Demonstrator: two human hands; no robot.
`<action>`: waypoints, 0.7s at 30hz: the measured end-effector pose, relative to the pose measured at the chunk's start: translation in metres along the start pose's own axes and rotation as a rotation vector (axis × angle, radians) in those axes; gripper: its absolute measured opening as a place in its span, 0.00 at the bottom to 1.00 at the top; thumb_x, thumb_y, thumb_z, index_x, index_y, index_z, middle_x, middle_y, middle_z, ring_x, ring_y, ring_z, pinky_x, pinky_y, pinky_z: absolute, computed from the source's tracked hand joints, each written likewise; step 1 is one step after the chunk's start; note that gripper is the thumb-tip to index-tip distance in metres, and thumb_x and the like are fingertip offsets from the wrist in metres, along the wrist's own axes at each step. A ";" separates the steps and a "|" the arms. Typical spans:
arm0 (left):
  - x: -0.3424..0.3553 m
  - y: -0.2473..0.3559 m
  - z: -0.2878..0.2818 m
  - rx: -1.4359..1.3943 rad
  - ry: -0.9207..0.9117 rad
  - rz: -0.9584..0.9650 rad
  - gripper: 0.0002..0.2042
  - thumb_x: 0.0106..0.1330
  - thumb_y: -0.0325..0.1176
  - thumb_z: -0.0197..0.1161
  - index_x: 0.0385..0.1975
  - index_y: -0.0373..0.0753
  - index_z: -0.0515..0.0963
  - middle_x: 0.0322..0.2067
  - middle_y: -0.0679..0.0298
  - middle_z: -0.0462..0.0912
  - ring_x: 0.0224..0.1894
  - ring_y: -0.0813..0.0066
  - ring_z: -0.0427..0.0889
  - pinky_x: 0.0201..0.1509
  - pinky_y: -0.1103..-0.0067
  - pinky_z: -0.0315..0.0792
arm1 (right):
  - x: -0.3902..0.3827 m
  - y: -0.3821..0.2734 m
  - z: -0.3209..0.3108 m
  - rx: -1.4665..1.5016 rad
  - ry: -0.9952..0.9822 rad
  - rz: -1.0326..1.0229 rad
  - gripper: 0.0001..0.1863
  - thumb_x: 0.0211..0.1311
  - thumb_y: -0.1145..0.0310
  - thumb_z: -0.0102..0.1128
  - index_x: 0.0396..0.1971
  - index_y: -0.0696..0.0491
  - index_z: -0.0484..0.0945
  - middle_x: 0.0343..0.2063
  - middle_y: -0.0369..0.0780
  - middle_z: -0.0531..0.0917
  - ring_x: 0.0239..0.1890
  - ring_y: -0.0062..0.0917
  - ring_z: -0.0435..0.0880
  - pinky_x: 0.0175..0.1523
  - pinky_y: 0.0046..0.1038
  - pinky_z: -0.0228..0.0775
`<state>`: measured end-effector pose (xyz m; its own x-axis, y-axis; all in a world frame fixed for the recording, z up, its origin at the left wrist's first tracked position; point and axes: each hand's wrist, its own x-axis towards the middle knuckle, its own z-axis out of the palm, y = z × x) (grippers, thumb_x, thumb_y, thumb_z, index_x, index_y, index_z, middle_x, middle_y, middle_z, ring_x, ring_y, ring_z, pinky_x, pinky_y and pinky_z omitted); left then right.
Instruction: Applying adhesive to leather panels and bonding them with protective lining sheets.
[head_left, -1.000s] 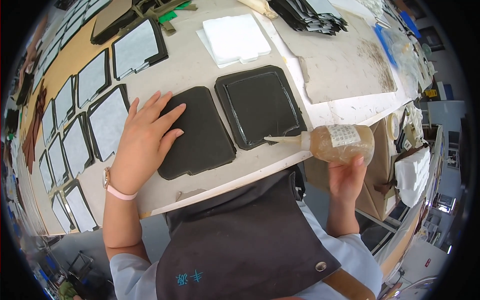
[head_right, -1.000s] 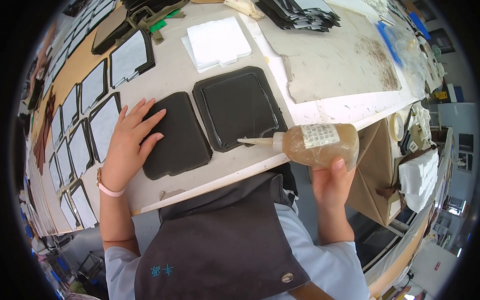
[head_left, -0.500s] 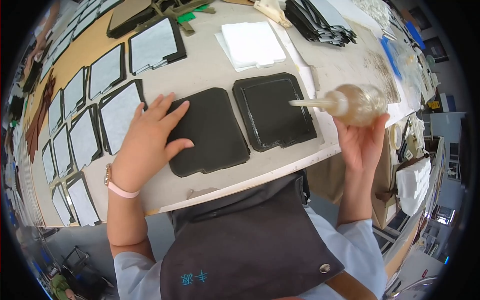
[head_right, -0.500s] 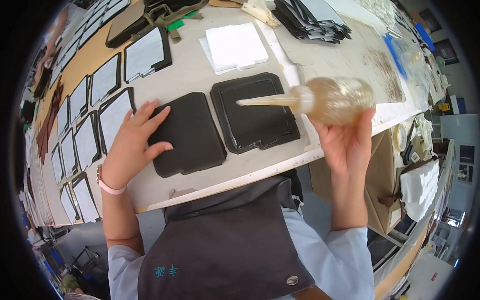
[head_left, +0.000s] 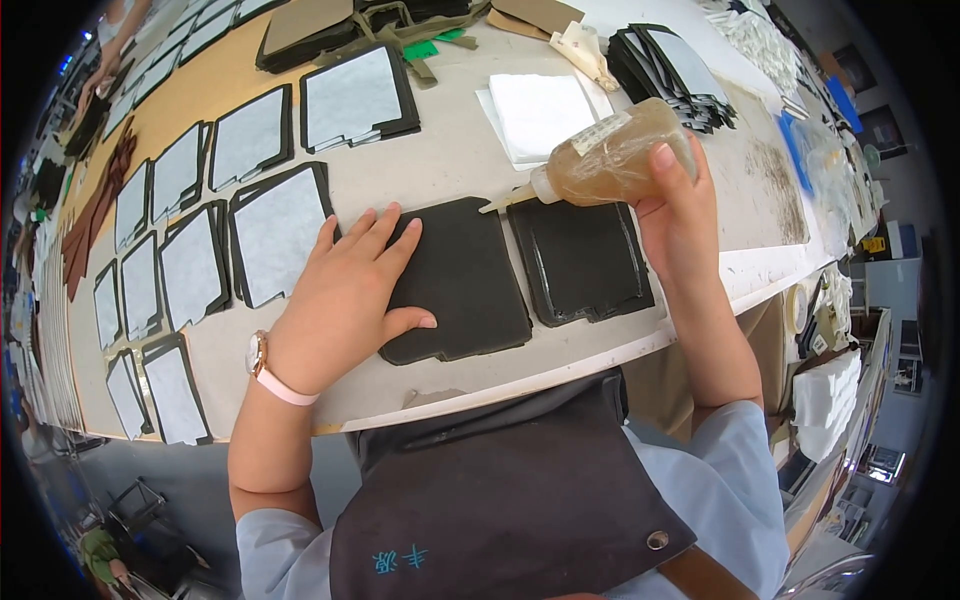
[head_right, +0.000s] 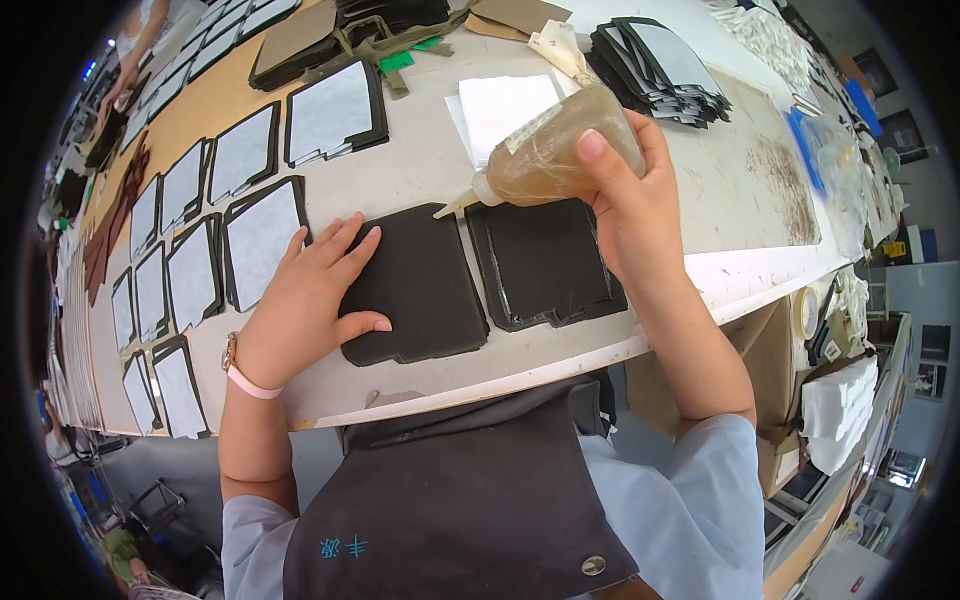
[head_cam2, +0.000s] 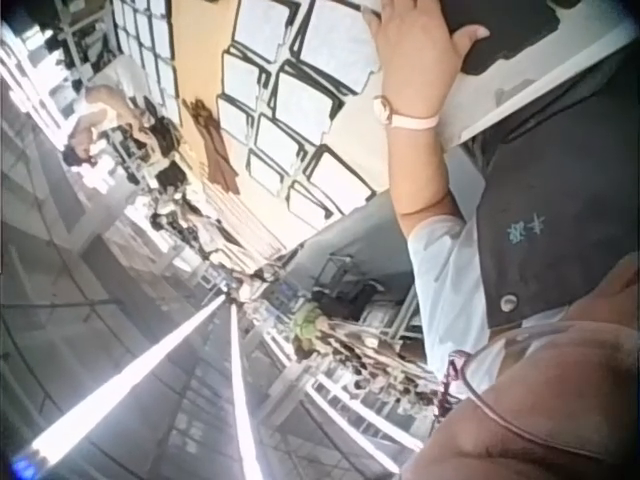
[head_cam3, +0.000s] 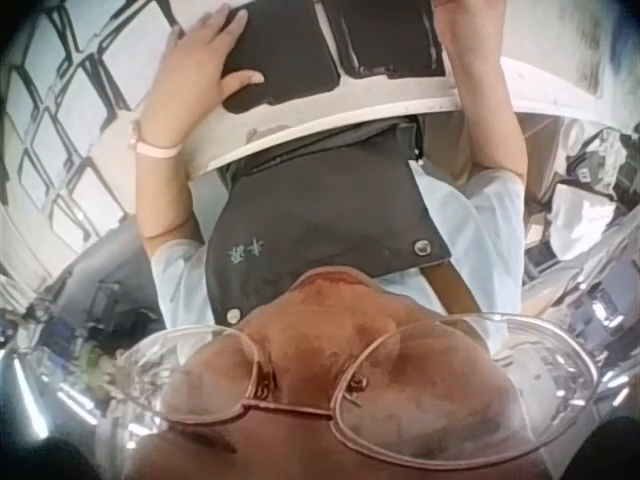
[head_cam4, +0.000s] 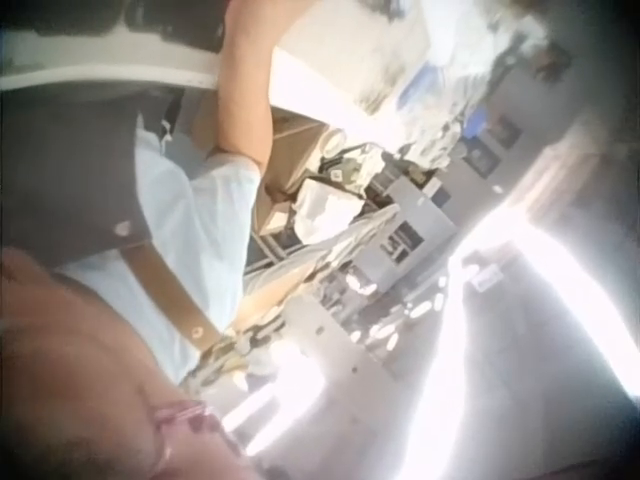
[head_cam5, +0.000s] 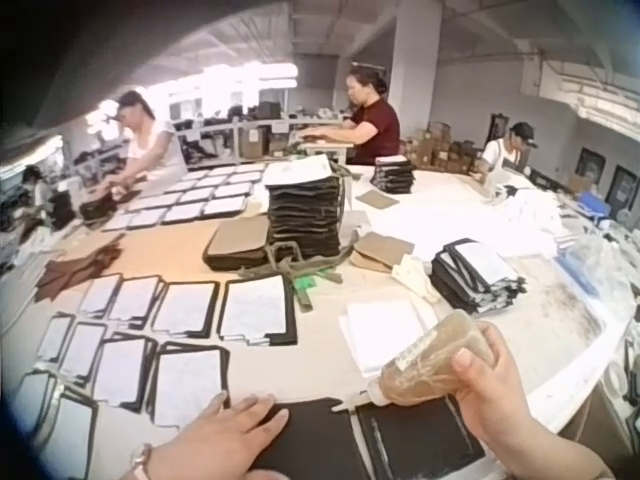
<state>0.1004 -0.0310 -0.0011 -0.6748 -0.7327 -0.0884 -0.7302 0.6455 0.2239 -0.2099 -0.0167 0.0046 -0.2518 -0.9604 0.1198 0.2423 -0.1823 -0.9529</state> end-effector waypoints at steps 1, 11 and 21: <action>0.000 0.000 0.000 -0.001 0.001 -0.002 0.42 0.54 0.51 0.72 0.67 0.38 0.65 0.69 0.50 0.63 0.71 0.51 0.62 0.73 0.55 0.53 | 0.001 0.001 0.001 -0.021 0.001 -0.006 0.36 0.60 0.59 0.71 0.59 0.61 0.61 0.50 0.46 0.75 0.51 0.29 0.80 0.55 0.34 0.77; 0.000 0.001 -0.001 0.005 -0.003 -0.010 0.42 0.54 0.51 0.71 0.67 0.39 0.65 0.69 0.51 0.62 0.71 0.52 0.62 0.74 0.56 0.53 | 0.005 0.007 0.004 -0.042 0.013 0.007 0.37 0.59 0.56 0.71 0.58 0.61 0.61 0.49 0.46 0.75 0.51 0.27 0.80 0.53 0.32 0.77; -0.001 0.000 0.001 0.010 0.032 0.027 0.40 0.55 0.51 0.71 0.65 0.35 0.66 0.67 0.48 0.64 0.69 0.49 0.64 0.72 0.56 0.58 | 0.004 0.007 0.002 -0.079 0.018 0.037 0.33 0.60 0.55 0.70 0.55 0.60 0.65 0.45 0.42 0.78 0.46 0.23 0.80 0.50 0.27 0.75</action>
<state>0.1009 -0.0306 -0.0020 -0.6909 -0.7211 -0.0517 -0.7126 0.6673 0.2165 -0.2077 -0.0219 -0.0011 -0.2610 -0.9620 0.0802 0.1769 -0.1293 -0.9757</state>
